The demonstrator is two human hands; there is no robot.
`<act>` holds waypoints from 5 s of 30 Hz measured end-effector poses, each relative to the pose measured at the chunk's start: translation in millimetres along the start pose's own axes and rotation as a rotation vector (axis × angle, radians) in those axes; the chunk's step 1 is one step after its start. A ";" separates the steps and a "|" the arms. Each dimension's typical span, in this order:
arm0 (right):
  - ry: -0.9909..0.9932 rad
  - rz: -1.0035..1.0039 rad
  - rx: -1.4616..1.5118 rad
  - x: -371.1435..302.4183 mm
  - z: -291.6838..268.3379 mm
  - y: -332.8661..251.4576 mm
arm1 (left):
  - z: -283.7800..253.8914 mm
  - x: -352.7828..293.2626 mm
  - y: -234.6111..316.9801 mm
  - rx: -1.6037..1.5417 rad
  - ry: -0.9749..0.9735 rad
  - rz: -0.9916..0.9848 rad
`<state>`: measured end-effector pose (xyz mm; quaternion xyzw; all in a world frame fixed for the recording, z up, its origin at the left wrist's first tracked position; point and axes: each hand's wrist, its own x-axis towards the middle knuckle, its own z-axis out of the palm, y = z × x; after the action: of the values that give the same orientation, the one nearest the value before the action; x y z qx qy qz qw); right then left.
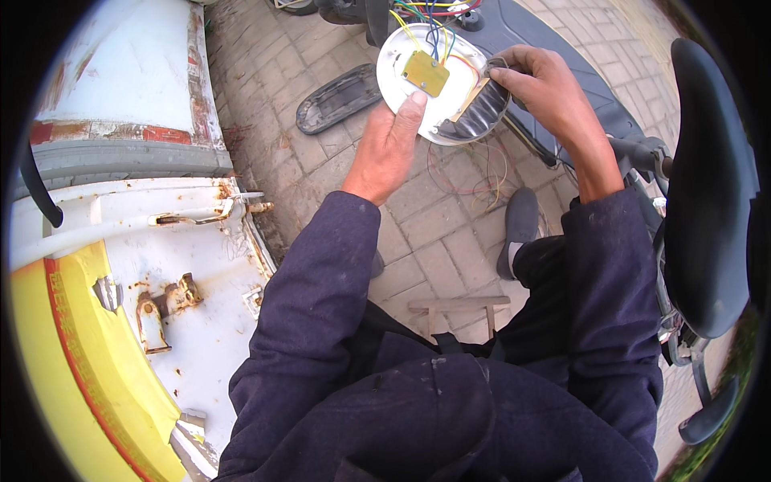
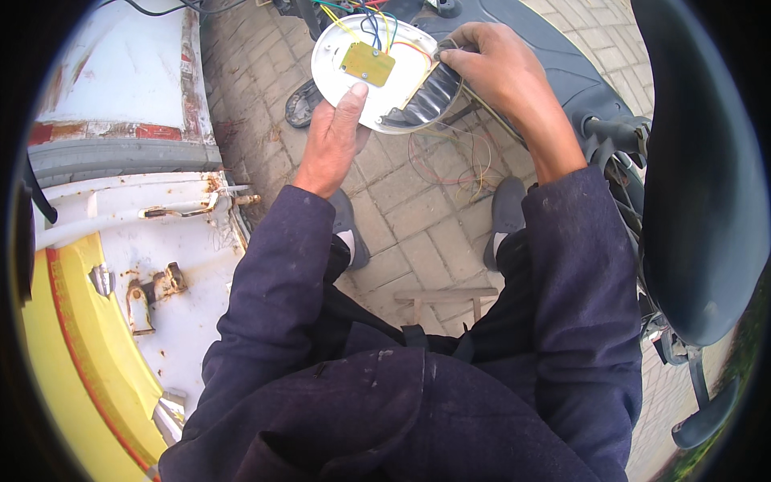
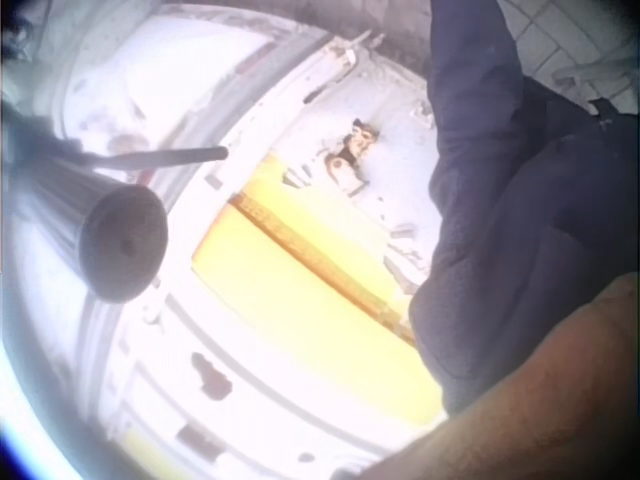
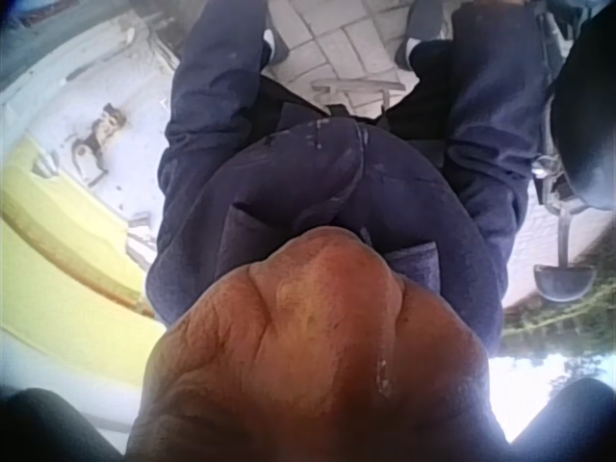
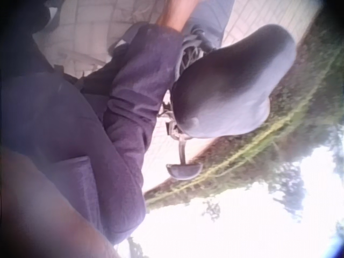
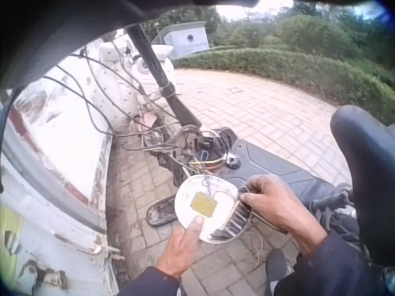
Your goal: The person holds a small white plastic housing with wires and uses a screwdriver to adjust a screw on a metal bracket attached to the housing. The person repeatedly tightens and loosens the screw while inspecting the bracket and wires.
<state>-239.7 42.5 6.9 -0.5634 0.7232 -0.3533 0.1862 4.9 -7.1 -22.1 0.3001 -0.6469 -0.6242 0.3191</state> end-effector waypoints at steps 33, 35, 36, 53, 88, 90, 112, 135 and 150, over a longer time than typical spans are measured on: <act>0.148 -0.004 -0.089 -13.7 17.5 -30.2 | 16.6 -11.3 3.3 -0.231 0.134 -0.222; 0.157 -0.037 -0.081 -13.9 17.3 -31.6 | 17.2 -12.5 4.3 -0.199 0.120 -0.219; 0.151 -0.025 -0.059 -13.8 17.0 -31.9 | 17.4 -13.0 4.6 -0.182 0.115 -0.205; 0.140 0.030 -0.076 -13.9 12.7 -28.2 | 17.5 -10.4 8.8 -0.101 0.047 -0.098; 0.072 -0.029 0.295 -7.1 -23.7 -7.8 | 3.6 -2.9 7.8 -0.298 0.195 -0.284; 0.036 -0.014 0.314 -8.4 -23.8 -11.5 | 4.1 -2.8 7.6 -0.289 0.208 -0.290; 0.140 -0.045 0.086 -6.1 -0.1 -20.2 | 16.0 -7.6 5.6 -0.173 0.100 -0.019; 0.104 -0.047 -0.001 -11.0 4.3 -21.9 | 17.4 -7.4 7.0 -0.185 0.086 -0.049; 0.013 -0.069 -0.029 0.6 13.4 5.9 | 15.4 -4.7 22.3 -0.287 0.088 -0.342</act>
<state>-234.9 38.6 -6.5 -0.5885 0.7094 -0.3527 0.1612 -4.1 7.0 -0.2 0.3838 -0.4765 -0.7412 0.2762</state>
